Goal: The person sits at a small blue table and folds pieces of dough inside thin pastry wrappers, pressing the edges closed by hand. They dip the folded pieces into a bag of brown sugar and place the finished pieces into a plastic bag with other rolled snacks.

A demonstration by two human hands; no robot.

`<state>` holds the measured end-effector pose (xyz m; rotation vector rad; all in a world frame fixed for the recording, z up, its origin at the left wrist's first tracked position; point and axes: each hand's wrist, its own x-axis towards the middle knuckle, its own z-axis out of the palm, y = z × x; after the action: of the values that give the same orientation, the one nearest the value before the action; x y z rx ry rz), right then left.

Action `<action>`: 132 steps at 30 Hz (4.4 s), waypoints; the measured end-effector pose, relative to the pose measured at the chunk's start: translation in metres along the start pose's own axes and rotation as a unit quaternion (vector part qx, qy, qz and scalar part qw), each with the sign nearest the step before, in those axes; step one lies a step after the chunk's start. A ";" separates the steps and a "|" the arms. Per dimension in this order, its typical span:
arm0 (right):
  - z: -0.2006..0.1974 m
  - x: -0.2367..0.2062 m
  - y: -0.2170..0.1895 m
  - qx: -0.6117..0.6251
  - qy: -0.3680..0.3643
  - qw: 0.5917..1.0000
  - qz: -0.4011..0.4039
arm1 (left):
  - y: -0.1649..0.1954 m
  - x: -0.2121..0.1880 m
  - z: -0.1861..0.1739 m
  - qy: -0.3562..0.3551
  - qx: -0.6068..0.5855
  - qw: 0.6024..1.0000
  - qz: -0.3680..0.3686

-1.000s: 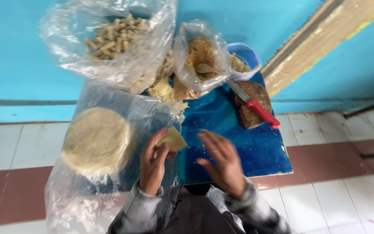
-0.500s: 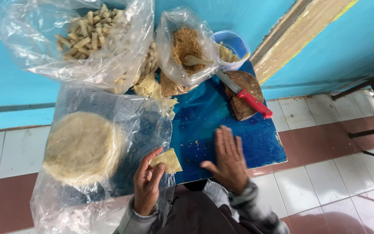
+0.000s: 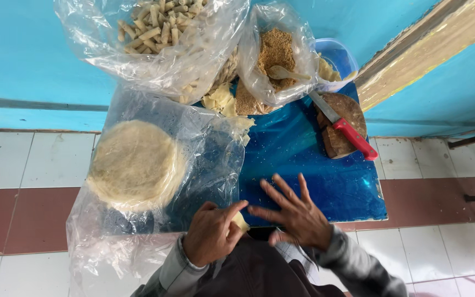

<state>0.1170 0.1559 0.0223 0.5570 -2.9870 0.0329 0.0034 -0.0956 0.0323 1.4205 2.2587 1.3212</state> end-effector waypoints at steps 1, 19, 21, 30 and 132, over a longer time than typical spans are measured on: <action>0.001 0.006 0.010 0.002 -0.002 1.000 0.012 | 0.003 0.001 0.001 0.018 0.019 1.000 0.001; 0.014 0.064 0.027 -0.047 -0.004 0.994 0.103 | -0.002 -0.013 0.001 0.084 -0.189 0.978 -0.022; 0.011 0.061 0.046 -0.028 0.055 0.988 0.141 | -0.005 -0.015 0.002 0.084 -0.198 0.975 -0.047; 0.015 0.065 0.039 -0.058 0.056 0.984 0.157 | -0.007 -0.021 -0.002 0.070 -0.243 0.964 -0.079; 0.022 0.026 0.047 0.040 0.080 0.964 0.252 | -0.033 0.006 0.012 0.062 -0.489 0.853 -0.170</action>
<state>0.0738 0.1899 0.0031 -0.2049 -2.8898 0.2265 -0.0152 -0.0888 0.0023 0.5492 1.3463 1.9941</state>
